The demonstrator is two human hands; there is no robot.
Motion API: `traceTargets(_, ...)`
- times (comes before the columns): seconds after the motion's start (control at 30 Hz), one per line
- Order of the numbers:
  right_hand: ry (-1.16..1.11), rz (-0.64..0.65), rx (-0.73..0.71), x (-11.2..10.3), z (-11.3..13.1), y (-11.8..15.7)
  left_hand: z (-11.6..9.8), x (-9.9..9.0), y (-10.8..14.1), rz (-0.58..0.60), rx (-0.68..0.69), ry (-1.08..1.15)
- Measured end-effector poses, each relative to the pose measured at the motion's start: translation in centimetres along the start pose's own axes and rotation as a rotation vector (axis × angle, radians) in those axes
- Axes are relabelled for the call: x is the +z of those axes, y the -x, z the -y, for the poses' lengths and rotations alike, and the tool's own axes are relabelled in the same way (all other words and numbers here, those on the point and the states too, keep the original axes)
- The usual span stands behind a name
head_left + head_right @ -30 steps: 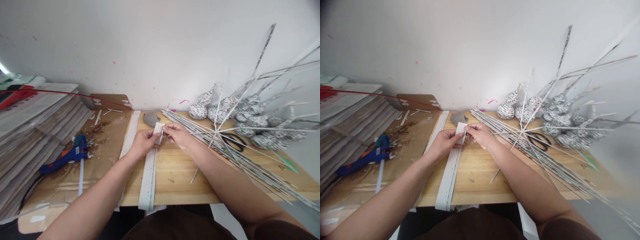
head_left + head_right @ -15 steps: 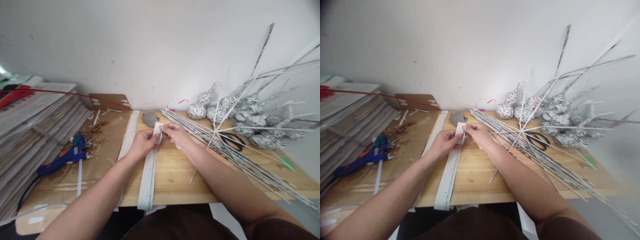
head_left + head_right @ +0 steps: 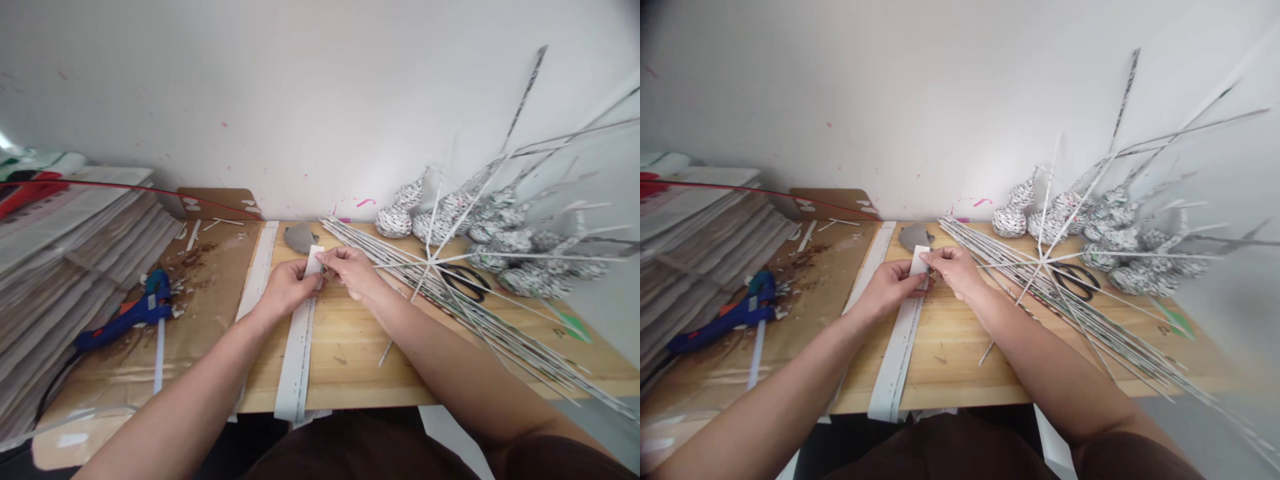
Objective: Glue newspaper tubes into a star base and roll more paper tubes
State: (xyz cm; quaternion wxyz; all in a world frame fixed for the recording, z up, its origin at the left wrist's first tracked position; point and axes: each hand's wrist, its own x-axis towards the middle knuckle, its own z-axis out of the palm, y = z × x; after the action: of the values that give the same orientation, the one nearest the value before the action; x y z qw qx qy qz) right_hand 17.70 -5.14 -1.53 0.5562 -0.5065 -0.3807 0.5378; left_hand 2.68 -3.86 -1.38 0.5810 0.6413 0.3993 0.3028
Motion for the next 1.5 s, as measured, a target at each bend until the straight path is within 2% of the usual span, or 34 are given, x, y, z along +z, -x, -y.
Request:
traceTargets(0.37, -0.062, 0.044, -0.028, 0.7, 0.1, 0.7, 0.0, 0.4, 0.2, -0.014, 0.048, 0.033)
traceTargets(0.5, -0.072, 0.051, -0.054, 0.9, 0.2, 1.0, 0.1, 0.5, 0.1, -0.032, 0.024, 0.083)
traceTargets(0.77, 0.000, 0.123, -0.084, 0.4, 0.5, 0.9, 0.3, 0.4, 0.1, 0.031, 0.002, 0.115)
traceTargets(0.93, 0.032, -0.001, -0.153, 0.3, 0.5, 0.7, 0.4, 0.6, 0.1, 0.089, -0.025, 0.166)
traceTargets(1.0, 0.041, 0.053, -0.132, 0.0, 0.8, 0.7, 0.4, 0.6, 0.1, 0.085, -0.028, 0.184)
traceTargets(1.1, 0.124, 0.246, -0.071, -0.5, 1.4, 0.7, 0.4, 0.5, 0.1, 0.075, -0.012, 0.203)
traceTargets(1.17, 0.160, 0.291, -0.059, -0.8, 1.5, 0.6, 0.5, 0.4, 0.0, 0.077, -0.003, 0.206)
traceTargets(1.37, 0.053, 0.175, -0.032, -0.6, 0.7, 0.3, 0.7, 0.4, -0.2, 0.060, -0.042, 0.197)
traceTargets(1.5, 0.063, 0.148, -0.031, -0.3, 0.8, 0.5, 0.7, 0.4, -0.2, 0.051, -0.059, 0.162)
